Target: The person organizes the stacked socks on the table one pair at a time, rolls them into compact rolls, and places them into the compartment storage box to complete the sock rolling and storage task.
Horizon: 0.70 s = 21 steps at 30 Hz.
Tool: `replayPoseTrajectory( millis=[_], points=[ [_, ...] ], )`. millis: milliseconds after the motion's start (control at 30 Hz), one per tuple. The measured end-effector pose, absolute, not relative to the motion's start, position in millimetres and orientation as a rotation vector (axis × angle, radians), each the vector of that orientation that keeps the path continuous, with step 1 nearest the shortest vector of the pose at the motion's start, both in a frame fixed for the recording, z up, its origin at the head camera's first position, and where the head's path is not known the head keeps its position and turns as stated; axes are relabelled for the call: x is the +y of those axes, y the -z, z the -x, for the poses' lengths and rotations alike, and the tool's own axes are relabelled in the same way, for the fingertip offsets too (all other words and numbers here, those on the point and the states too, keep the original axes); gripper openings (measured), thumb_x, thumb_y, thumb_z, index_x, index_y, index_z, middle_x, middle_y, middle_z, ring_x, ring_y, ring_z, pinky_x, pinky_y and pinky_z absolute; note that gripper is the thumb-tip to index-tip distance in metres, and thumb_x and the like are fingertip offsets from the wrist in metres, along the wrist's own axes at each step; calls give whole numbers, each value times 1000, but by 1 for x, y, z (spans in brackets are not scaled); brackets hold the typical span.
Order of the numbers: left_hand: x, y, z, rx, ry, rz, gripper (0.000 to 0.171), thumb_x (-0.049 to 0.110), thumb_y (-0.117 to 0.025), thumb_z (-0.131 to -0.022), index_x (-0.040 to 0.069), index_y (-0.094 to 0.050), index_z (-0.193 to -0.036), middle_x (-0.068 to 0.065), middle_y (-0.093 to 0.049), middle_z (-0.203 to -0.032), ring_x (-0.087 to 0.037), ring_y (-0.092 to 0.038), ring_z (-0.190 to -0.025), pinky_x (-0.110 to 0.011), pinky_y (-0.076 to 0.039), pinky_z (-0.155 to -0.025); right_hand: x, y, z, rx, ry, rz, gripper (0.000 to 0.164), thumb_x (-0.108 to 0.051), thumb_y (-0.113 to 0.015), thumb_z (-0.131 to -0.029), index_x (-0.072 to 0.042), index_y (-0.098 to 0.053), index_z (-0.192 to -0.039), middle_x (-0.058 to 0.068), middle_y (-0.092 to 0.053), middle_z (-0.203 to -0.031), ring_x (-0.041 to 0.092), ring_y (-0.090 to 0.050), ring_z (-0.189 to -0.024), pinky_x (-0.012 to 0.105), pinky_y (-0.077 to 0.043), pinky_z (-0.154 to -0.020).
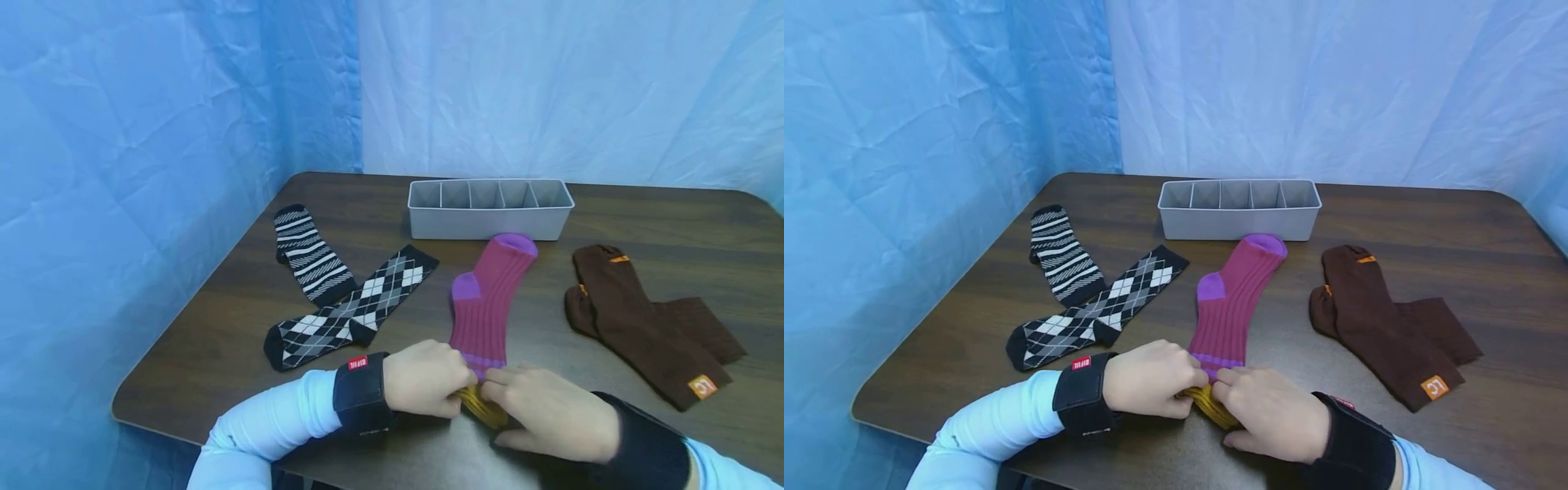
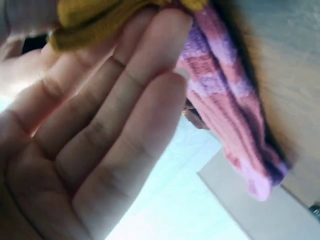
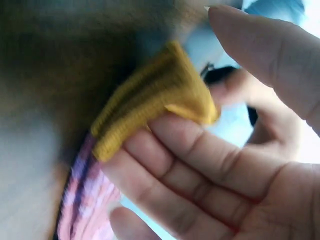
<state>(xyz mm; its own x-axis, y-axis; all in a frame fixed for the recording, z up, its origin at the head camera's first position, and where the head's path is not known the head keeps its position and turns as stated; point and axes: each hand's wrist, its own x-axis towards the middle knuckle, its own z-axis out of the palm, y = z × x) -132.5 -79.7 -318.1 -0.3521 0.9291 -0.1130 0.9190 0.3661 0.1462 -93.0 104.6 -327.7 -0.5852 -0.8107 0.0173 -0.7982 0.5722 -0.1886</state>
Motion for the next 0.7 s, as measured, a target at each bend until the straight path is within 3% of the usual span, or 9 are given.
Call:
replayPoseTrajectory(
  millis=[100,200,300,433,533,700],
  points=[
    [-81,317,136,2419,-209,-1616,8,12,-58,-71,15,-57,-78,11,-52,-63,4,-40,-50,-6,-31,-46,99,332,91,2809,193,1418,35,-35,-69,-63,-14,-54,-87,-9,-53,-83,4,-51,-74,24,-43,-63],
    [-81,316,138,2387,-294,-1577,12,9,-59,-71,14,-56,-82,9,-56,-70,5,-44,-55,-4,-34,-51,98,335,90,2884,157,1483,27,-25,-68,-64,-12,-55,-84,-6,-54,-80,6,-52,-72,24,-43,-63],
    [-82,316,140,2330,-351,-1542,13,9,-59,-72,13,-54,-83,8,-54,-70,5,-44,-55,-5,-35,-51,102,333,94,2790,230,1469,16,-15,-64,-68,-15,-54,-80,-10,-52,-74,2,-49,-66,21,-40,-56],
    [-85,315,145,2145,-504,-1404,15,6,-58,-75,9,-48,-86,4,-49,-66,2,-41,-50,-10,-37,-47,109,324,103,2503,480,1310,8,-13,-58,-77,-19,-53,-80,-17,-48,-69,-5,-43,-61,16,-39,-54],
    [-87,315,151,2063,-599,-1281,18,3,-56,-76,6,-44,-89,3,-47,-68,0,-42,-51,-13,-39,-48,111,321,110,2379,630,1228,7,-12,-53,-82,-18,-53,-86,-16,-47,-67,-6,-41,-56,14,-40,-53],
    [-89,317,156,2219,-513,-1255,17,11,-57,-76,13,-44,-88,5,-48,-67,-1,-42,-51,-13,-36,-46,113,323,115,2458,683,1218,15,-10,-54,-81,-17,-45,-91,-14,-46,-65,-6,-38,-51,14,-38,-48]
  ],
)
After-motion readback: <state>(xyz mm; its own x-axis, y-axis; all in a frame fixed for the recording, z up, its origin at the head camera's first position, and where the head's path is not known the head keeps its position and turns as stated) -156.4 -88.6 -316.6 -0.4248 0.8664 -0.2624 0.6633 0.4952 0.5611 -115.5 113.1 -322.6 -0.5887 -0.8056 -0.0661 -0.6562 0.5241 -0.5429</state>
